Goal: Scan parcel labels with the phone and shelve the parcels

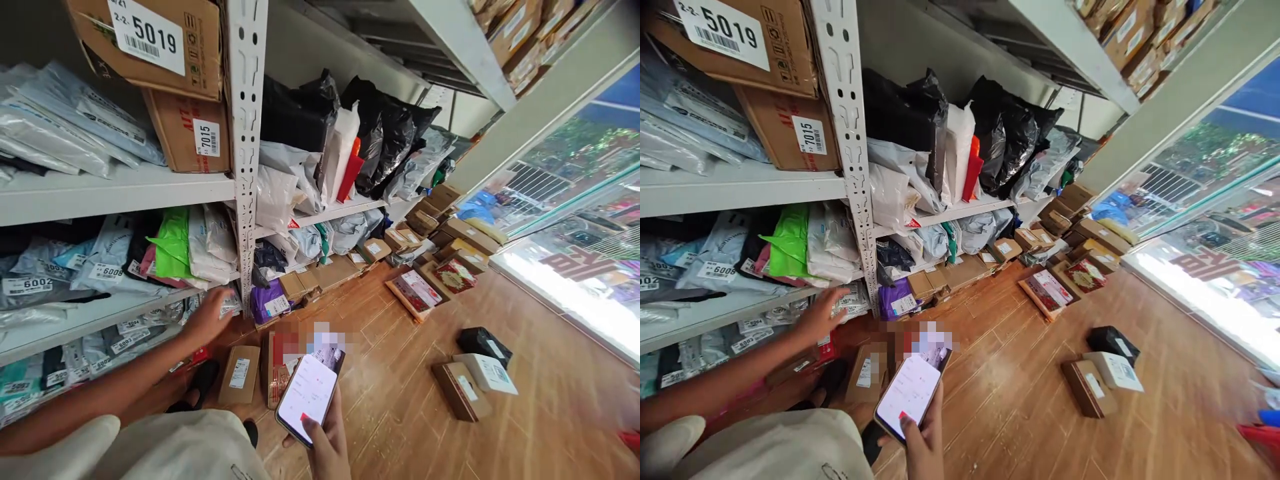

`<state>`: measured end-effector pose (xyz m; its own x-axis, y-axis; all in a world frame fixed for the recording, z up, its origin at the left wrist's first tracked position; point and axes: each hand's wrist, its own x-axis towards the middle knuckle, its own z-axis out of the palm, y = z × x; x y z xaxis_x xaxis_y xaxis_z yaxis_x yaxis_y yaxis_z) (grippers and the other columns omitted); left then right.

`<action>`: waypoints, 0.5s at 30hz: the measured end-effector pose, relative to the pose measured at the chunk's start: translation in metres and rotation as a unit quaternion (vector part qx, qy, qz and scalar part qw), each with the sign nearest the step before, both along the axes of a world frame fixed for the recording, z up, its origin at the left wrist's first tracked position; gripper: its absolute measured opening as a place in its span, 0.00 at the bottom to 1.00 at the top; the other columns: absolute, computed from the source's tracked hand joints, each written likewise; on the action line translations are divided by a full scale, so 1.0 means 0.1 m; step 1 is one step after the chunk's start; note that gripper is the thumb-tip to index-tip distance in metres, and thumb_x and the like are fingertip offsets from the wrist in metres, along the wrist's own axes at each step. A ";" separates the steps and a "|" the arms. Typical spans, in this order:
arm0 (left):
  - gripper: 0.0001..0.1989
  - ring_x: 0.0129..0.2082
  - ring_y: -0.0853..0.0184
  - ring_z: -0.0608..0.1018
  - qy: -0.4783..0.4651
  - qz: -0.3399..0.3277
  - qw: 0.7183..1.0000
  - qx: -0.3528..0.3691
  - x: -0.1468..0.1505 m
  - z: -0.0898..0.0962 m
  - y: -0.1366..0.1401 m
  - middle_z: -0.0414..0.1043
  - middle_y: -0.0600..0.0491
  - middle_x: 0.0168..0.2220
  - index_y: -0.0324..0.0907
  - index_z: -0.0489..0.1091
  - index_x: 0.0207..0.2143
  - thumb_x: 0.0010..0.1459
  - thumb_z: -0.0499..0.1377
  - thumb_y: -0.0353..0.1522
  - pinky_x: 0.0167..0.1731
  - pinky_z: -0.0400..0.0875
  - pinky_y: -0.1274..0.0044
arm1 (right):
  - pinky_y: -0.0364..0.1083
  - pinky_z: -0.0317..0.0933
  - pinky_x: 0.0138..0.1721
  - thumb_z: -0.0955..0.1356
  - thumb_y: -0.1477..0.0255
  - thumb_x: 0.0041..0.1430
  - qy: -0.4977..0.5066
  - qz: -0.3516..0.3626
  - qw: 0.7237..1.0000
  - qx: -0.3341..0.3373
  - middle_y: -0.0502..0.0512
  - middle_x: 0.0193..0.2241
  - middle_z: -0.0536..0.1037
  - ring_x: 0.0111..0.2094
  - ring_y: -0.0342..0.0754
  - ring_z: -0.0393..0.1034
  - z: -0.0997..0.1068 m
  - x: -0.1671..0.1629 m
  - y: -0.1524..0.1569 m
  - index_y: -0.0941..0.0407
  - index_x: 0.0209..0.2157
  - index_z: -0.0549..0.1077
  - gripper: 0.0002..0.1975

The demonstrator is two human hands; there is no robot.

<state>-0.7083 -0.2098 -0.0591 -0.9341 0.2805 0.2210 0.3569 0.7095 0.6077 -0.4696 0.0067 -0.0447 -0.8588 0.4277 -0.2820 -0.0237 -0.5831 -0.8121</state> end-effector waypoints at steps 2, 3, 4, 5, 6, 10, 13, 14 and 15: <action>0.16 0.43 0.61 0.78 -0.051 -0.083 0.995 0.018 0.54 -0.18 0.17 0.75 0.47 0.44 0.42 0.68 0.44 0.51 0.54 0.33 0.45 0.74 0.69 | 0.44 0.69 0.17 0.78 0.69 0.42 -0.010 0.009 1.000 0.007 0.54 0.42 0.79 0.30 0.50 0.74 0.05 0.14 0.03 0.44 0.63 0.49 0.52; 0.16 0.41 0.62 0.79 -0.071 -0.111 0.991 0.027 0.76 -0.24 0.24 0.75 0.48 0.43 0.43 0.68 0.44 0.51 0.53 0.33 0.42 0.75 0.70 | 0.44 0.70 0.18 0.78 0.70 0.42 -0.014 0.023 1.000 0.014 0.54 0.42 0.79 0.30 0.51 0.74 0.10 0.20 0.04 0.45 0.63 0.49 0.51; 0.17 0.40 0.63 0.80 -0.088 -0.133 0.987 0.034 0.95 -0.27 0.31 0.76 0.47 0.44 0.43 0.68 0.44 0.51 0.53 0.33 0.41 0.76 0.71 | 0.44 0.71 0.18 0.77 0.71 0.42 -0.012 0.040 0.999 0.021 0.54 0.42 0.79 0.31 0.51 0.74 0.17 0.24 0.05 0.45 0.63 0.48 0.51; 0.17 0.40 0.63 0.80 -0.101 -0.151 0.982 0.041 1.09 -0.28 0.37 0.76 0.47 0.45 0.43 0.68 0.45 0.52 0.52 0.34 0.41 0.76 0.71 | 0.44 0.70 0.18 0.76 0.71 0.43 -0.005 0.059 0.998 0.028 0.54 0.41 0.79 0.31 0.51 0.74 0.23 0.28 0.05 0.46 0.63 0.48 0.50; 0.17 0.41 0.62 0.80 -0.111 -0.166 0.979 0.047 1.20 -0.27 0.42 0.75 0.46 0.46 0.43 0.68 0.46 0.54 0.52 0.35 0.42 0.76 0.70 | 0.43 0.70 0.18 0.75 0.71 0.44 0.005 0.075 0.997 0.034 0.54 0.40 0.79 0.32 0.51 0.74 0.30 0.31 0.05 0.47 0.64 0.47 0.49; 0.19 0.46 0.61 0.78 -0.127 -0.189 0.972 0.063 1.41 -0.14 0.52 0.74 0.46 0.50 0.44 0.67 0.49 0.57 0.51 0.38 0.47 0.73 0.69 | 0.42 0.67 0.17 0.71 0.74 0.45 0.033 0.123 0.991 0.038 0.55 0.43 0.78 0.35 0.53 0.76 0.49 0.40 0.06 0.48 0.62 0.47 0.46; 0.18 0.45 0.59 0.78 -0.128 -0.174 0.974 0.061 1.50 0.17 0.48 0.75 0.47 0.48 0.44 0.69 0.46 0.58 0.51 0.41 0.46 0.72 0.68 | 0.42 0.68 0.18 0.71 0.74 0.45 0.045 0.172 0.983 0.045 0.56 0.45 0.78 0.33 0.51 0.77 0.54 0.47 0.06 0.49 0.59 0.50 0.42; 0.16 0.44 0.59 0.78 -0.127 -0.178 0.974 0.051 1.54 0.34 0.45 0.76 0.48 0.45 0.44 0.71 0.43 0.57 0.52 0.41 0.44 0.73 0.68 | 0.42 0.69 0.19 0.71 0.74 0.45 0.054 0.183 0.980 0.047 0.55 0.45 0.78 0.33 0.50 0.77 0.54 0.49 0.06 0.49 0.58 0.51 0.40; 0.14 0.42 0.59 0.78 -0.121 -0.183 0.975 0.043 1.61 0.56 0.41 0.76 0.50 0.42 0.45 0.73 0.39 0.56 0.54 0.41 0.42 0.73 0.69 | 0.43 0.70 0.20 0.71 0.74 0.46 0.065 0.191 0.978 0.048 0.55 0.45 0.79 0.32 0.50 0.77 0.55 0.51 0.05 0.49 0.57 0.52 0.39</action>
<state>-0.5474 -0.1689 -0.0030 -0.8027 0.5947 0.0444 0.4152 0.5038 0.7575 -0.4185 0.0118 0.0103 -0.9871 0.0882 -0.1335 0.0737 -0.4900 -0.8686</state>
